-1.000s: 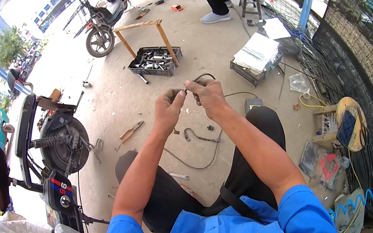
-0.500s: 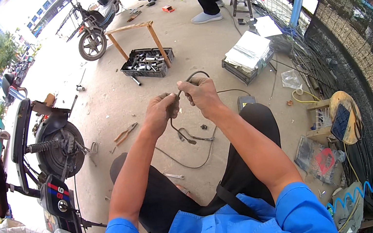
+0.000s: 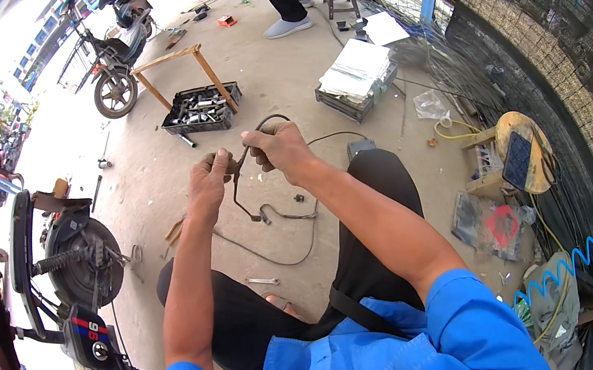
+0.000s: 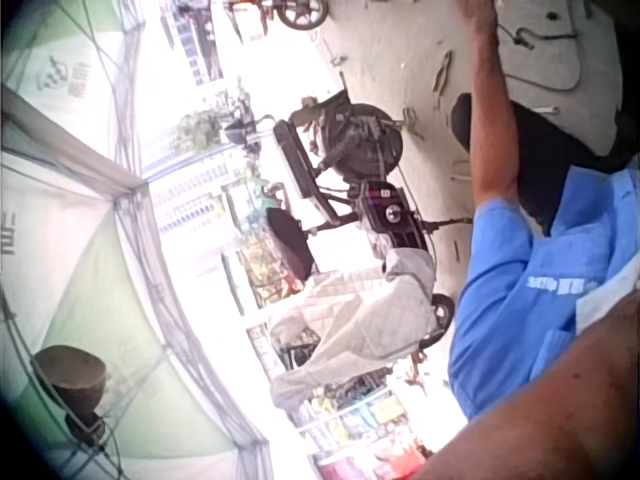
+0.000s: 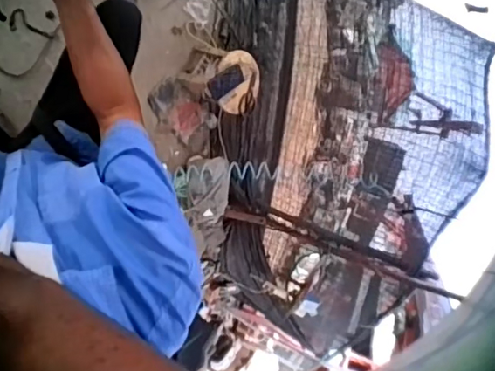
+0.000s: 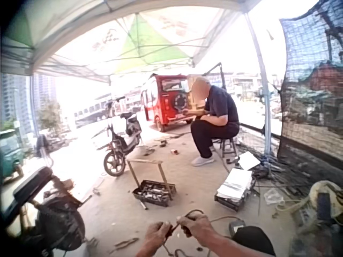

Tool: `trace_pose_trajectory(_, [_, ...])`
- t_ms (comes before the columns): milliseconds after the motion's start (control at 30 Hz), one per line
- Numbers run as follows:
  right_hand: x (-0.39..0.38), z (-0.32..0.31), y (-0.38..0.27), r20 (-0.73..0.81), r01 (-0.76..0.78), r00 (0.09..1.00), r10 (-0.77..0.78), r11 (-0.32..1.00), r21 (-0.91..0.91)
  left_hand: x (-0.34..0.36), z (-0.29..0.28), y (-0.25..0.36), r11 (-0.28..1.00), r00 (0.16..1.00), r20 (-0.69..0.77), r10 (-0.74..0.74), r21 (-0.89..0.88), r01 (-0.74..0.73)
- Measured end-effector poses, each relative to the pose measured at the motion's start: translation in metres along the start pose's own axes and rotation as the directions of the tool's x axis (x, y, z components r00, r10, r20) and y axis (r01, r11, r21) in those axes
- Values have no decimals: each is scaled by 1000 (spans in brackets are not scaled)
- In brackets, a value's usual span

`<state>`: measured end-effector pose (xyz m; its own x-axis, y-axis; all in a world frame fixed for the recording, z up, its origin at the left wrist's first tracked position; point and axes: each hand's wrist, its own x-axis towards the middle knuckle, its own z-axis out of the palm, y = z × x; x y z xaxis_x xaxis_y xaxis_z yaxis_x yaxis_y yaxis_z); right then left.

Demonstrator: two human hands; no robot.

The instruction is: The person sits on the ground and manipulates a black electrical wire, stripping the insulation and twisting the exposed copper strands. They then wrap the connection with black electrical tape to secure and insulate it.

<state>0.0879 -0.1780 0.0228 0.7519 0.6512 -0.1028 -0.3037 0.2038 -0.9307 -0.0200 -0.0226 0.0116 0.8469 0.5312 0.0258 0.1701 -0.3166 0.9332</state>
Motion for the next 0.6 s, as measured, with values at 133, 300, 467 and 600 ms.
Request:
trace_pose_trajectory(133, [0, -11, -10, -120, -76, 990, 76, 997, -1, -7, -19, 13, 996, 995, -78, 68, -54, -72])
trace_pose_trajectory(300, [2, -46, -37, -242, -97, 965, 97, 995, 10, -18, -48, 32, 973, 992, -77, 99, -202, -112])
trace_pose_trajectory(467, [1, -76, -61, -339, 72, 941, -3, 979, 189, -29, -74, 40, 954, 979, -160, 124, -253, -162])
trace_pose_trajectory(600, [-4, -118, -80, -307, 218, 944, -121, 928, 303, -35, -94, 41, 947, 975, -173, 137, -265, -180])
